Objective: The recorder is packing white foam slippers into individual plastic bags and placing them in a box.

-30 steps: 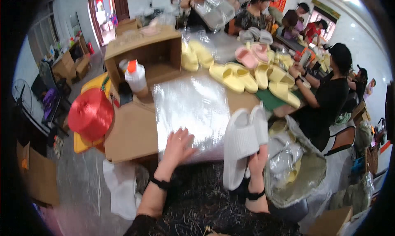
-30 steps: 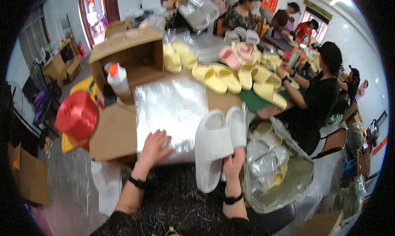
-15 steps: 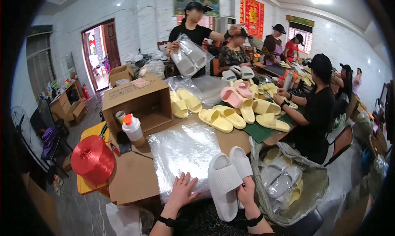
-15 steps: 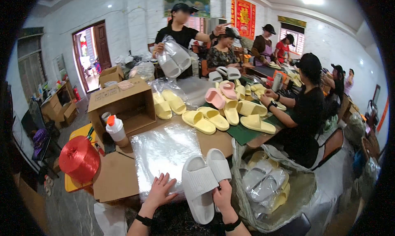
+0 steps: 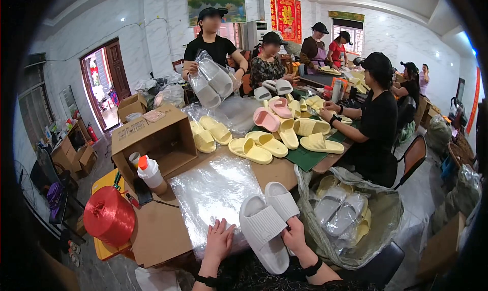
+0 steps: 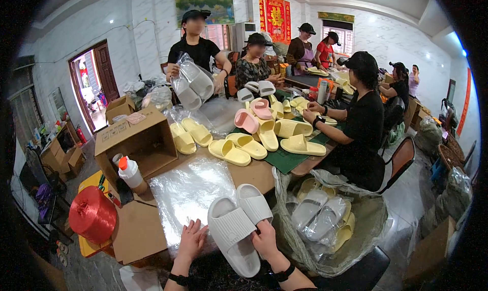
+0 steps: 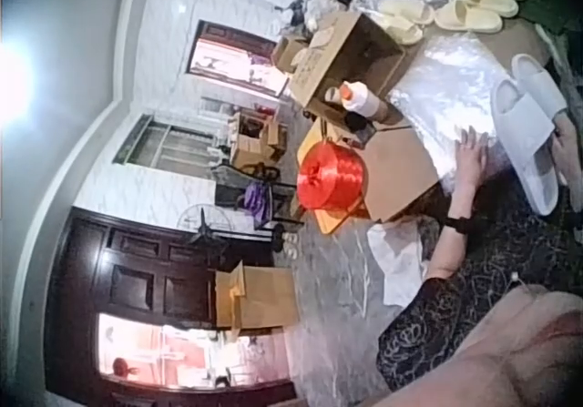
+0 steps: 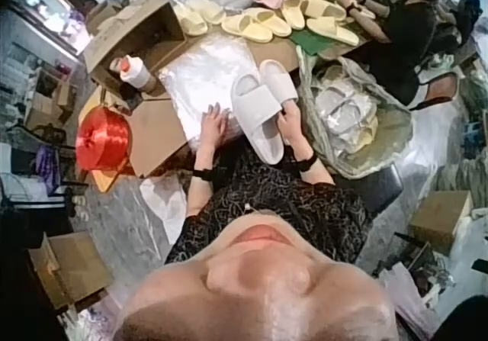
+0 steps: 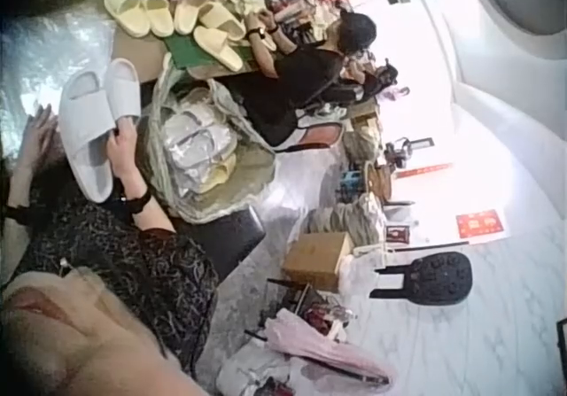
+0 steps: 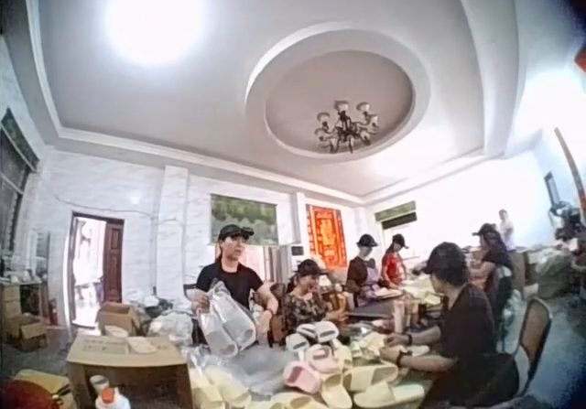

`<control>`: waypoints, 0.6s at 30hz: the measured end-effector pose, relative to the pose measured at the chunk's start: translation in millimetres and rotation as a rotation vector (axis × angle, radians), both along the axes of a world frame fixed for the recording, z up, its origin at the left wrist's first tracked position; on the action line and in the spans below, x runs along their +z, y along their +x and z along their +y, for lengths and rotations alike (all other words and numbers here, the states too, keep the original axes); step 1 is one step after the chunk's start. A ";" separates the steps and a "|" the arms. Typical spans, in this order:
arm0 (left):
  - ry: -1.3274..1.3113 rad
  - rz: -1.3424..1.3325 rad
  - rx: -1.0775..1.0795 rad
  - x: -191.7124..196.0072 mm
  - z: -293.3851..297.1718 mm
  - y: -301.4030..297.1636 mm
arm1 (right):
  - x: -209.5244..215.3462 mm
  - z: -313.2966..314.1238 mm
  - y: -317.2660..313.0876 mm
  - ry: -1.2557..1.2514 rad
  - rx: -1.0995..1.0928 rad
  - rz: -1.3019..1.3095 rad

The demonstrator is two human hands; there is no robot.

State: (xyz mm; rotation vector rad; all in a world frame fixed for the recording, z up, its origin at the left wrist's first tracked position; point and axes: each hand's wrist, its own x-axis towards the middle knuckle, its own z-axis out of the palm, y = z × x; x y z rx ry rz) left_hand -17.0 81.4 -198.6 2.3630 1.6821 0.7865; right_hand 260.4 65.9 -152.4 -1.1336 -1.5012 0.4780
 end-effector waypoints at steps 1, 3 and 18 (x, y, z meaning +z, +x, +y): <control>0.000 0.000 -0.002 -1.1 0.2 -0.4 | 2.0 -1.9 -0.3 0.000 -0.002 0.000; 0.003 0.002 -0.010 -2.7 0.1 -2.2 | 6.2 -4.8 -2.3 -0.011 0.020 0.039; -0.033 -0.023 -0.006 17.3 -0.3 0.6 | -5.4 4.1 -5.3 -0.012 0.027 0.055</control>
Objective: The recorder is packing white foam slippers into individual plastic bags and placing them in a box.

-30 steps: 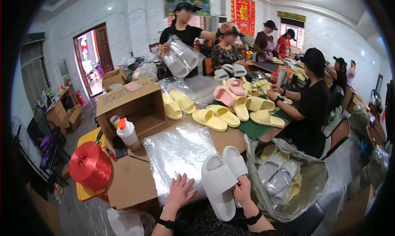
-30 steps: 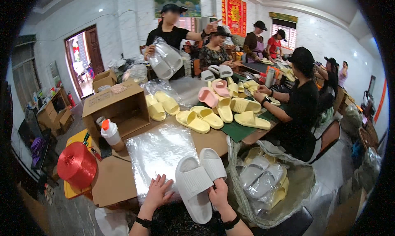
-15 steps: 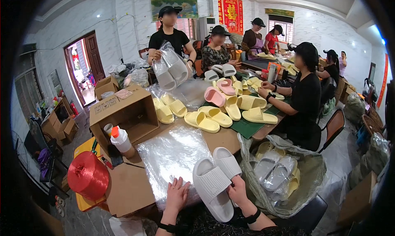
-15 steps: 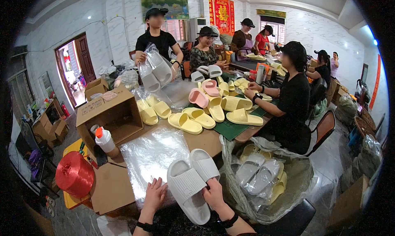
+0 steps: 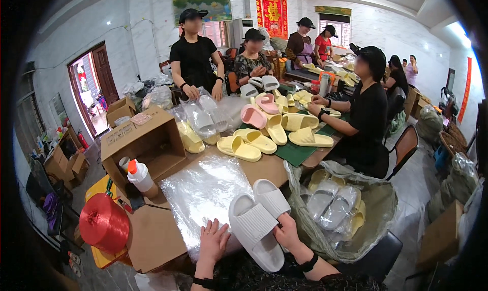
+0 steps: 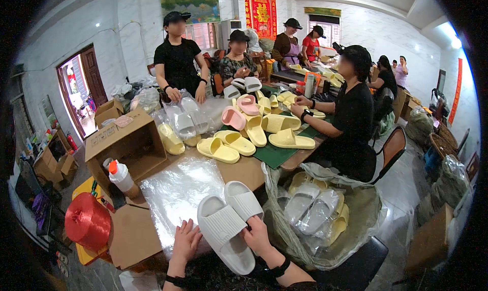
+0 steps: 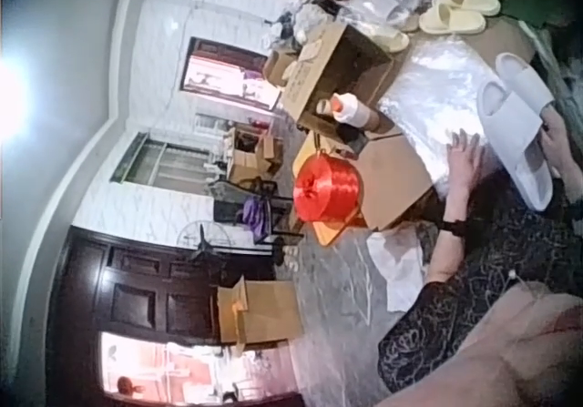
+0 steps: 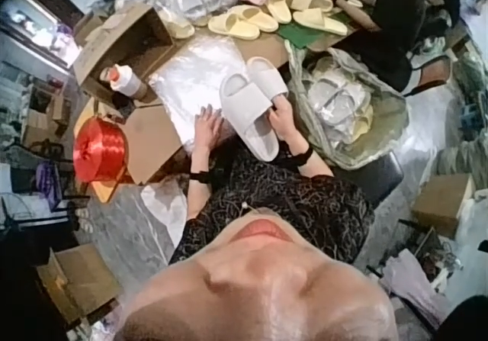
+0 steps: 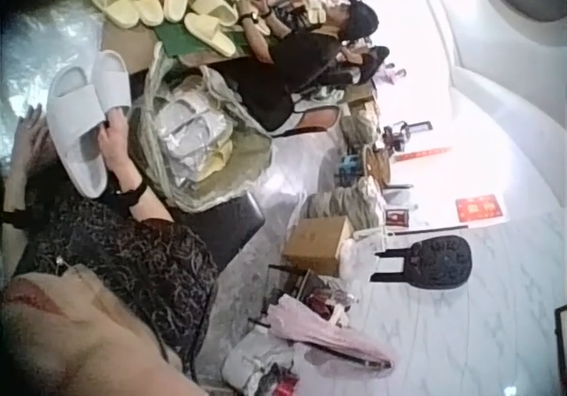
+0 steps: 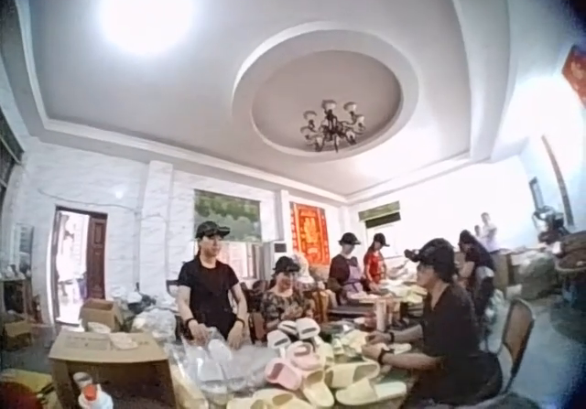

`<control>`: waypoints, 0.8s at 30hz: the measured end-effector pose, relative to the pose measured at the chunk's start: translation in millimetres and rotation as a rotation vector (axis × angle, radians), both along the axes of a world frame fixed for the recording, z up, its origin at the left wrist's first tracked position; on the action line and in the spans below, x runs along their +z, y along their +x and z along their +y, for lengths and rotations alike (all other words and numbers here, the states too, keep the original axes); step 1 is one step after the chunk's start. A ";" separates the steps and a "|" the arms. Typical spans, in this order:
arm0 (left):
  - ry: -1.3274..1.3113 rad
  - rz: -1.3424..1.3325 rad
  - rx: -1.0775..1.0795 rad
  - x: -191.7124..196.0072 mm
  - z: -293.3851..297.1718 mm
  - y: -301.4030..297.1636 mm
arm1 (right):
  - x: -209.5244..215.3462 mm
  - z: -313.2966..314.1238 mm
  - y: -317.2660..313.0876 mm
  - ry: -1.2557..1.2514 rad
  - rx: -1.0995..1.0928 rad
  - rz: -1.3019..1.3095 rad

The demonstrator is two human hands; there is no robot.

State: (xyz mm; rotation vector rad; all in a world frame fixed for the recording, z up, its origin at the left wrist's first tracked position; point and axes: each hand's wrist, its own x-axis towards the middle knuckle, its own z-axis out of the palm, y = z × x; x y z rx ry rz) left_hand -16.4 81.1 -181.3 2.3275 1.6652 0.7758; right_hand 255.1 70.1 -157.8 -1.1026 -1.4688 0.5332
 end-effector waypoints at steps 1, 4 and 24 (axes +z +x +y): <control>-0.005 0.004 -0.020 3.2 -0.5 3.9 | 0.8 -2.5 3.0 -0.005 -0.020 0.004; -0.067 -0.061 -0.019 10.6 0.9 15.6 | 2.5 -6.3 15.8 0.017 -0.057 -0.040; 0.008 0.092 -0.153 -9.3 4.2 -16.0 | 24.9 -0.6 50.4 0.248 0.000 0.801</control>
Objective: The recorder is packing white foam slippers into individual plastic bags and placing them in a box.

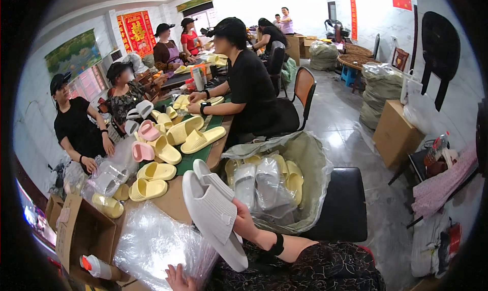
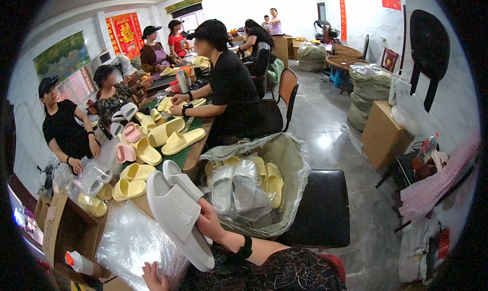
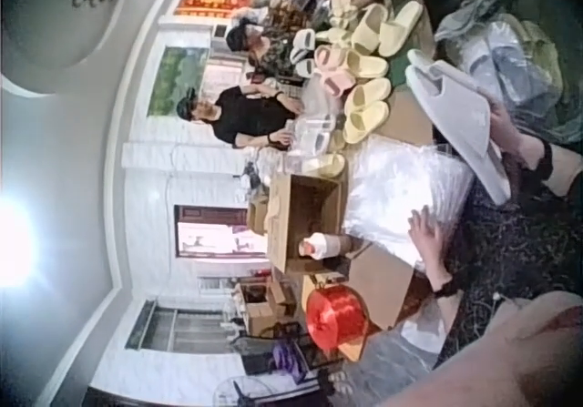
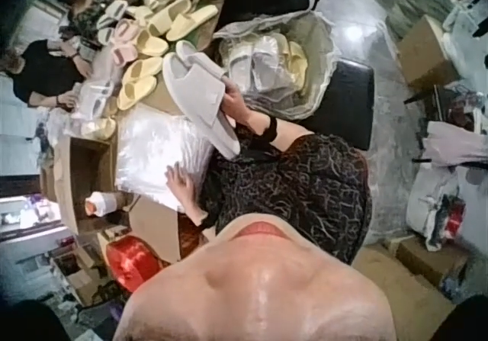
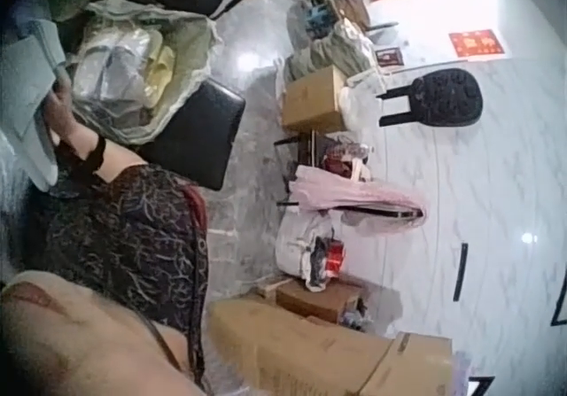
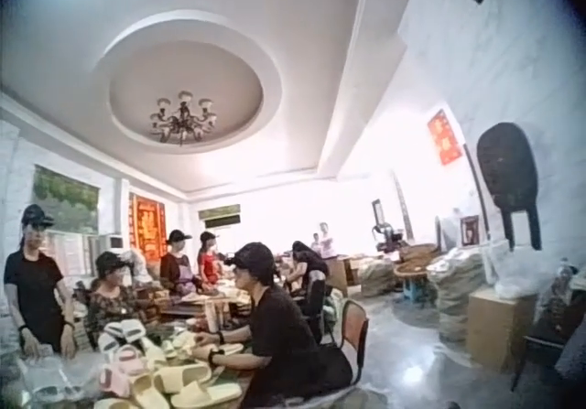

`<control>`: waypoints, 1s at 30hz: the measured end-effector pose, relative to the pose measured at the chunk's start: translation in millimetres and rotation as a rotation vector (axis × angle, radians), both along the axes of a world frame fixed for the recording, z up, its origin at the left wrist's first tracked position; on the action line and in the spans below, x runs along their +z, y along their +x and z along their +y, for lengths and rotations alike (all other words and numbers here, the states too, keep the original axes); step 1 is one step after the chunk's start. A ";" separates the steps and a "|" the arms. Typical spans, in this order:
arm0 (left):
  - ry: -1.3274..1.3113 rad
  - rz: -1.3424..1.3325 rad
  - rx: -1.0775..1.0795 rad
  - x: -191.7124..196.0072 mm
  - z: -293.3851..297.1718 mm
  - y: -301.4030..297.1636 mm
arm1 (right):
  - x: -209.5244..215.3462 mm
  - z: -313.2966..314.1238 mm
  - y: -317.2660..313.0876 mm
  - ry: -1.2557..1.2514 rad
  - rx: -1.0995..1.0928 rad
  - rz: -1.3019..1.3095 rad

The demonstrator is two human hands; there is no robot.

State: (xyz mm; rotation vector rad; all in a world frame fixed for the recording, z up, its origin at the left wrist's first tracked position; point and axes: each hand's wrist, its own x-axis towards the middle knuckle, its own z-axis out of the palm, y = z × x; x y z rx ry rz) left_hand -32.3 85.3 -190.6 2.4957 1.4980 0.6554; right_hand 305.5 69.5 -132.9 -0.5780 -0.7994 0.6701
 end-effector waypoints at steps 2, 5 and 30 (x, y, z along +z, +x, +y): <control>-0.011 0.006 0.000 1.0 0.8 0.8 | 1.1 -1.8 0.5 0.041 0.050 0.034; -0.030 -0.008 -0.010 -0.2 0.0 -1.5 | -5.5 -2.2 -2.9 -0.063 0.034 -0.051; -0.065 -0.020 0.033 -8.9 1.3 0.3 | -9.3 -4.1 -18.7 -0.078 0.038 -0.176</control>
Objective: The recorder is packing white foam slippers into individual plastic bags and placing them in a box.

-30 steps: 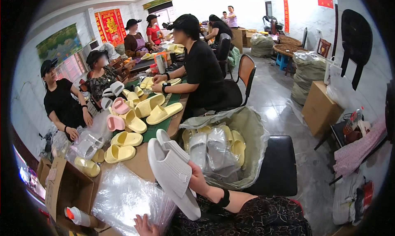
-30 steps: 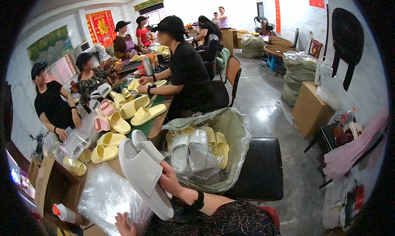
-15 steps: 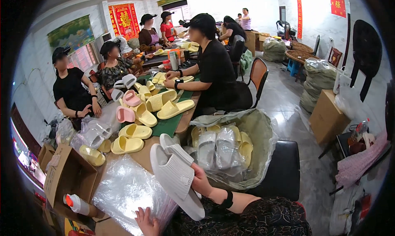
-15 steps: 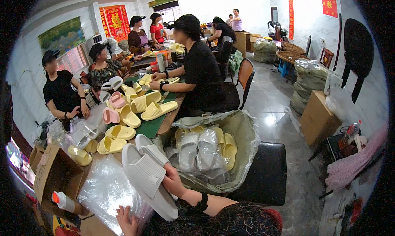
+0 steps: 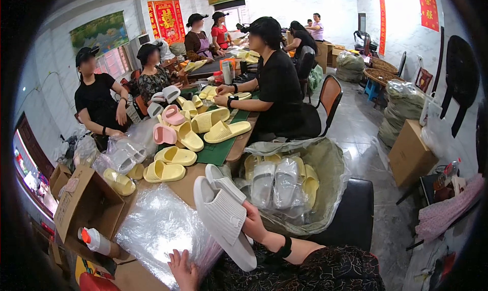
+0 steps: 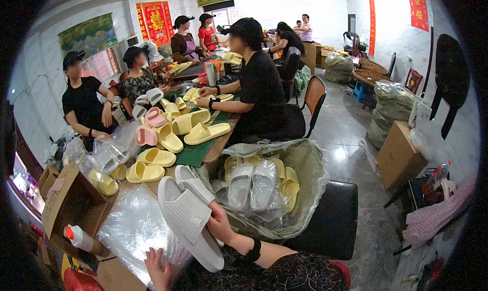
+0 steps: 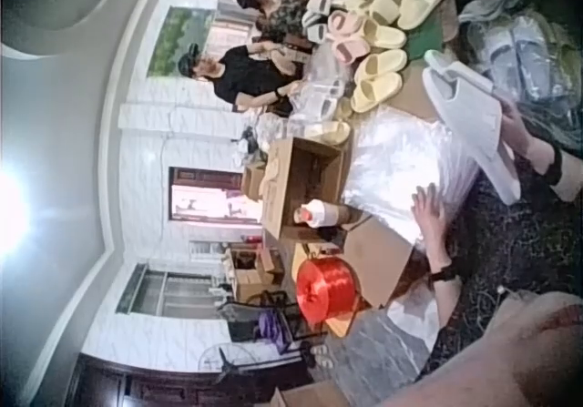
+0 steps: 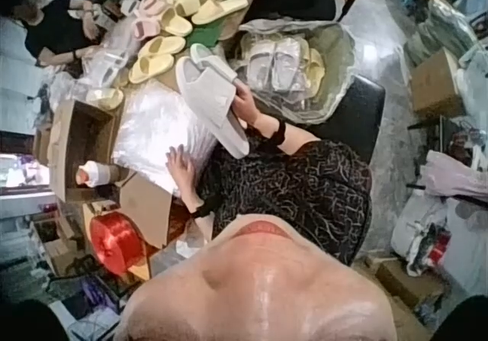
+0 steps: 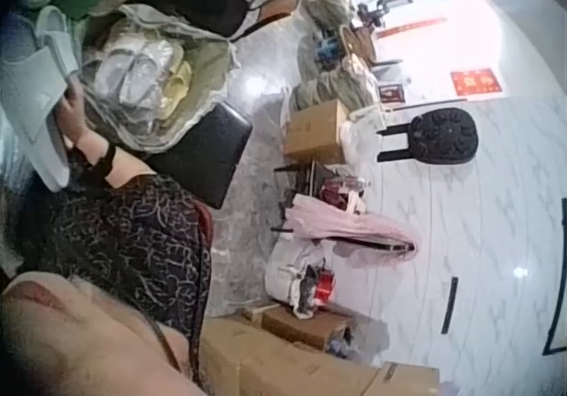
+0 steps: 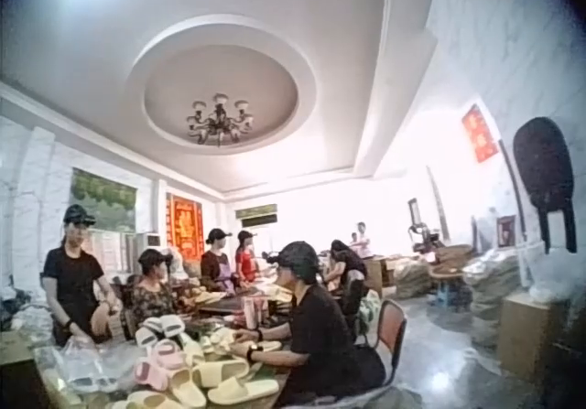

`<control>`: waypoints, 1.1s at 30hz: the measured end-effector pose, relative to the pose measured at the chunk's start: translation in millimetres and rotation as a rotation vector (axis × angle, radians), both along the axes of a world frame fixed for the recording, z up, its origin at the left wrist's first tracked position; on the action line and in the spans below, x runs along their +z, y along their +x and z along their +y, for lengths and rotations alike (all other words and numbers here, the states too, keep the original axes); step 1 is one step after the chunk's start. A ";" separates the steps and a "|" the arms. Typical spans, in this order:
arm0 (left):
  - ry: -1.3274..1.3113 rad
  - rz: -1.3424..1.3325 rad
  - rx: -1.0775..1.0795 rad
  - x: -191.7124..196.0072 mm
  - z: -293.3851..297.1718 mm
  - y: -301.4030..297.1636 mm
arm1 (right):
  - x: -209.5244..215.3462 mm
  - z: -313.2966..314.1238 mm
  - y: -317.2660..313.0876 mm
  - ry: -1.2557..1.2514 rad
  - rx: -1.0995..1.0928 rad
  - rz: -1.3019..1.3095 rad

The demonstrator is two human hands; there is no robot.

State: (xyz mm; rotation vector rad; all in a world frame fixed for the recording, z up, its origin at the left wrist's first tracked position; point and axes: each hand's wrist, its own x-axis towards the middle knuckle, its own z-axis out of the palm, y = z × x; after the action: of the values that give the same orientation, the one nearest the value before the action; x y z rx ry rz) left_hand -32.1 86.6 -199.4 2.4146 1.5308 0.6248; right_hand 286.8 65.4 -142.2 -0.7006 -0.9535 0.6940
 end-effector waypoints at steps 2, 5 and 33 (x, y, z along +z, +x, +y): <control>0.004 -0.002 0.000 -0.8 -0.2 -1.0 | -1.0 0.3 -1.7 -0.002 0.012 0.001; 0.000 0.001 -0.002 4.2 -2.1 2.1 | 0.9 -0.5 -3.5 -0.012 0.017 -0.001; -0.088 -0.062 0.083 15.3 -7.3 9.5 | -4.4 -3.8 -22.9 -0.077 0.123 -0.069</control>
State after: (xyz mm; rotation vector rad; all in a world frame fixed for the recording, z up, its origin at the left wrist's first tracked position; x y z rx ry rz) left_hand -22.6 79.4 -184.2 2.2568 1.6050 0.6286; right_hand 263.9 61.6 -146.6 -0.7422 -1.0442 0.8223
